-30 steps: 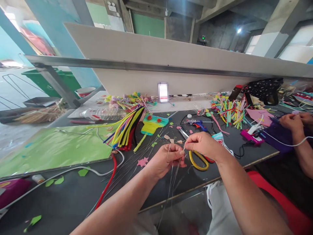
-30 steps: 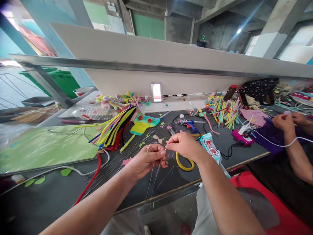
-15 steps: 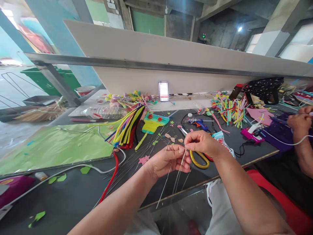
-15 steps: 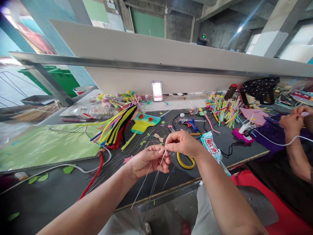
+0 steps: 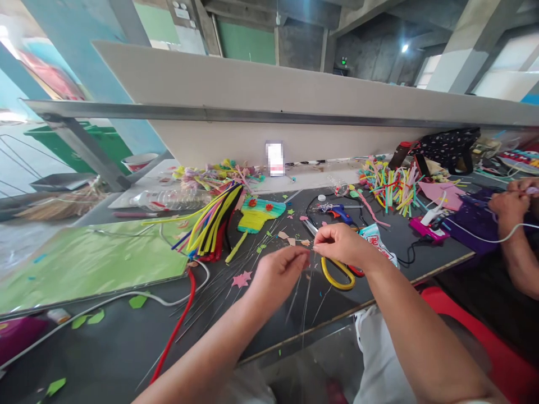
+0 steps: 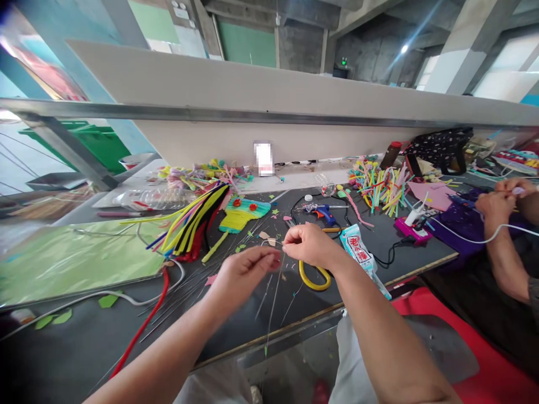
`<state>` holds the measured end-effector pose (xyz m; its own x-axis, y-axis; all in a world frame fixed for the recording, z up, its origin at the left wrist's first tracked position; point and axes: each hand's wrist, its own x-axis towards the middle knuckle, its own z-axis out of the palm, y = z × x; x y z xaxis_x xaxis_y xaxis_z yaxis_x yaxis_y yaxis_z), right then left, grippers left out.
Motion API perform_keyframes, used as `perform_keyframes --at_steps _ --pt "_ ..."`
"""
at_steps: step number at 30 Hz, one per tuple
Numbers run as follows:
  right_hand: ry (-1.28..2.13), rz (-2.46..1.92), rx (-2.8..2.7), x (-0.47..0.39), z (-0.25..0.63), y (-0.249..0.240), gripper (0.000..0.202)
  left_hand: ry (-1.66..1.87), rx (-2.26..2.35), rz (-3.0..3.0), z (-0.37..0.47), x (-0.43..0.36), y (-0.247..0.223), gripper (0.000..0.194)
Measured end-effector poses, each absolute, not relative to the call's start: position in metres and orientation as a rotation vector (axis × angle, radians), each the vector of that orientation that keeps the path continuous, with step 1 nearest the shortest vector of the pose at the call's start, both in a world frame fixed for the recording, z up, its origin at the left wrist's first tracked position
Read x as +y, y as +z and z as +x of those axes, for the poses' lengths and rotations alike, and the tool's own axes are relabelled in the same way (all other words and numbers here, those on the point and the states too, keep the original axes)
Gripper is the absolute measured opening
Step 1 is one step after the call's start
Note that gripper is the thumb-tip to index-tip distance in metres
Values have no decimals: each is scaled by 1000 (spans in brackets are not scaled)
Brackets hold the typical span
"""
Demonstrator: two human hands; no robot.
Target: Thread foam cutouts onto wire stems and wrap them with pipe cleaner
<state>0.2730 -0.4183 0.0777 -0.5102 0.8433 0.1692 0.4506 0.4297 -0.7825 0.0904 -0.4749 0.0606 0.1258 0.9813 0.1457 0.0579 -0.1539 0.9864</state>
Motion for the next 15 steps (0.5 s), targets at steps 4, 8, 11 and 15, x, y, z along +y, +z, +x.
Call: perform_keyframes --at_steps 4,8,11,15 --pt "963 -1123 -2172 -420 270 79 11 959 954 1176 108 -476 48 21" --pt "1062 -1125 -2169 -422 269 81 10 816 780 894 112 -479 51 27" --pt "1126 -1120 -2146 -423 270 80 8 854 722 818 112 -483 50 26" --pt "1247 -1100 -2087 -423 271 79 6 901 684 742 113 -487 46 24"
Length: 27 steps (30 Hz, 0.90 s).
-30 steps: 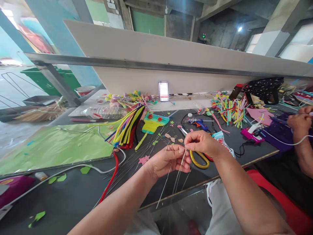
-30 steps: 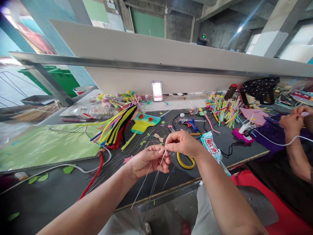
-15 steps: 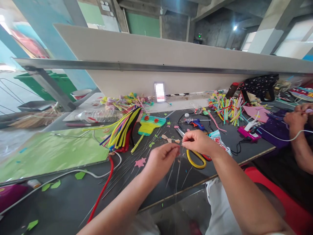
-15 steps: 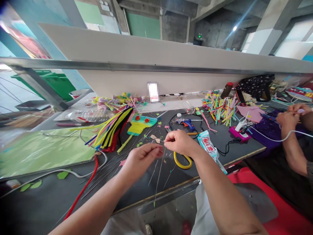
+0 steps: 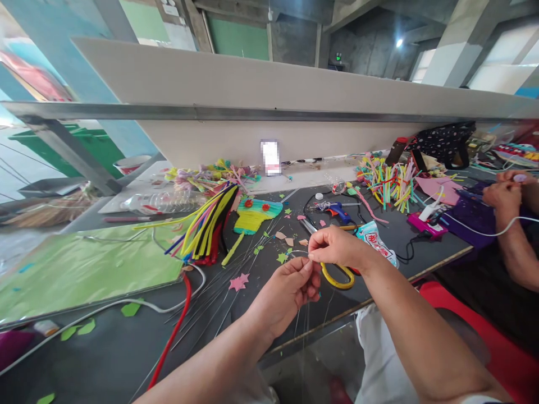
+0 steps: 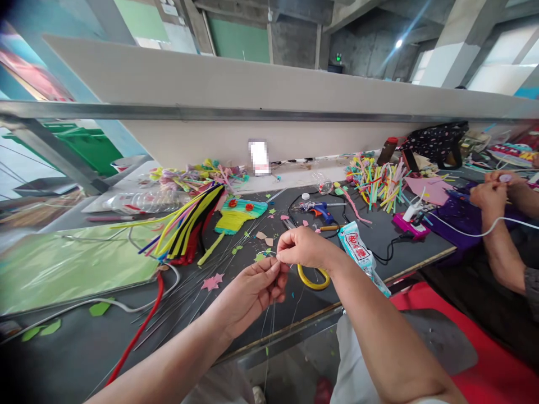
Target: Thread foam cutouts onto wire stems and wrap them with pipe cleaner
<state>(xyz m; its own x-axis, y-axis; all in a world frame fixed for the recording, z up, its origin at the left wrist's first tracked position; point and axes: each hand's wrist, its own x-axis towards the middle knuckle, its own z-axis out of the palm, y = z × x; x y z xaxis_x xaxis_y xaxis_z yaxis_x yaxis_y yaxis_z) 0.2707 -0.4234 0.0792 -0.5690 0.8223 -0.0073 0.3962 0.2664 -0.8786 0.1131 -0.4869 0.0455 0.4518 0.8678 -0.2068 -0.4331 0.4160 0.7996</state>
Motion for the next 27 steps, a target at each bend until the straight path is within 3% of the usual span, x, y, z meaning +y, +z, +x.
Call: perform_keyframes --at_steps 15,22,27 --pt "1445 -1012 -1995 -422 271 79 6 977 696 651 118 -490 38 23" --pt "1581 -994 -1976 -422 278 86 28 1029 749 715 118 -492 35 21" --pt "1643 -992 -1936 -417 279 82 24 1035 773 724 117 -493 36 21"
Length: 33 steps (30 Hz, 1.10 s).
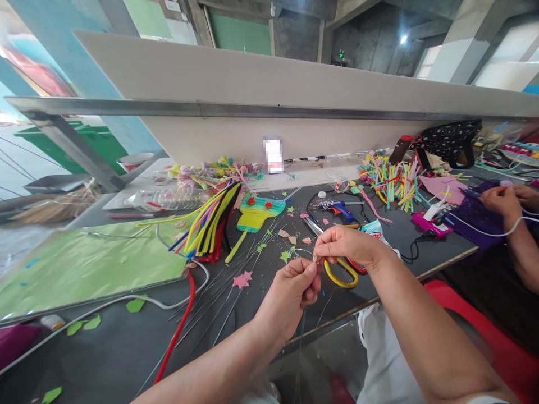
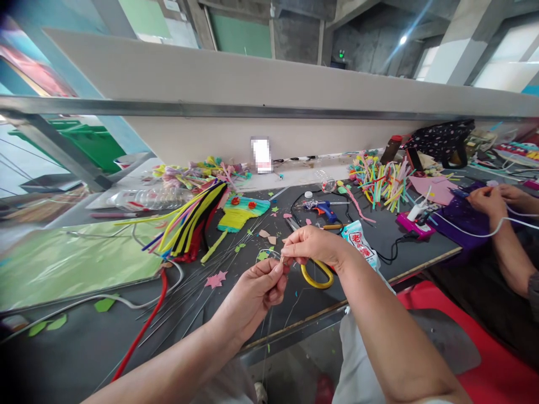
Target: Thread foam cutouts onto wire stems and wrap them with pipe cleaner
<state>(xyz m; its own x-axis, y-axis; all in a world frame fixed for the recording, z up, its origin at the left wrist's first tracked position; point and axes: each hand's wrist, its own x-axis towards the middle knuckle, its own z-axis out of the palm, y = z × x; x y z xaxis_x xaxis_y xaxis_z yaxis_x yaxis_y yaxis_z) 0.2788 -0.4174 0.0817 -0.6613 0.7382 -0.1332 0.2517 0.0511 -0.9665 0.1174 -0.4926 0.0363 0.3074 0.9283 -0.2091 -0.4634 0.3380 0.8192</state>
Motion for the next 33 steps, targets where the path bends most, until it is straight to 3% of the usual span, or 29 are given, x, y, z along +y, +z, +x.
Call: perform_keyframes --at_steps 11,18,22,33 --pt "1803 -948 -1834 -412 274 75 19 1040 774 739 117 -494 38 19" --pt "1808 -958 -1836 -412 275 76 27 1040 761 730 117 -493 37 17" --pt "1796 -949 -1840 -412 278 76 33 1051 747 727 117 -494 37 18" --pt "1583 -1155 -1953 -414 273 78 23 1055 802 730 120 -493 38 20"
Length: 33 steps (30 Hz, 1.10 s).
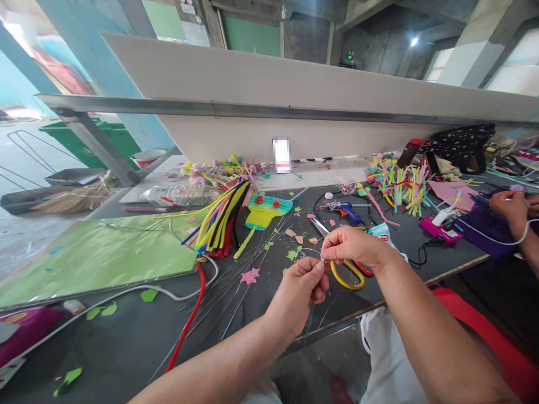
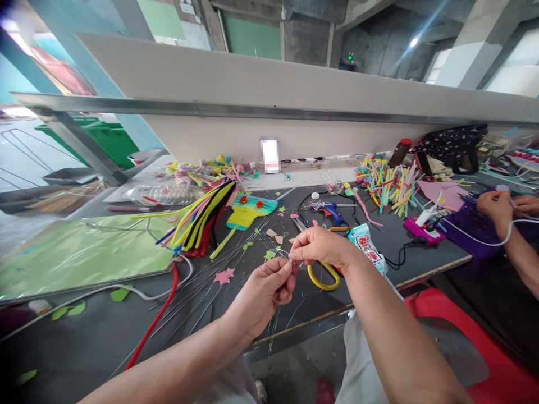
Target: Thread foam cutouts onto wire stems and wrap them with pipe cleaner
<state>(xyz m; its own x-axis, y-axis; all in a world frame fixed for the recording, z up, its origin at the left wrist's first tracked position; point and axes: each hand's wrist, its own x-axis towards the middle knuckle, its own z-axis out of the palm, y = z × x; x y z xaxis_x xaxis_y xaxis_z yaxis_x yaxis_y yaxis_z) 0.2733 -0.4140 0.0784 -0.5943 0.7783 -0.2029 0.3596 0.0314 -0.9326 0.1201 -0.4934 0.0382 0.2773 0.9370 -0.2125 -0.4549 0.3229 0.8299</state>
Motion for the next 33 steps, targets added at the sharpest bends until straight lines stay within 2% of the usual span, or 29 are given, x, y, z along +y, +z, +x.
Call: perform_keyframes --at_steps 11,20,25,29,33 --pt "1706 -1033 -1915 -410 273 72 20 1047 782 778 118 -494 34 21" --pt "1669 -1127 -1906 -413 273 73 33 1086 843 828 119 -492 30 25" --pt "1646 -1186 -1914 -412 272 77 32 1061 830 811 119 -491 33 26" --pt "1476 -1255 -2122 -417 267 79 25 1086 885 768 119 -495 35 26" --pt "1234 -1360 -2181 -414 265 66 26 1055 824 746 118 -493 29 30"
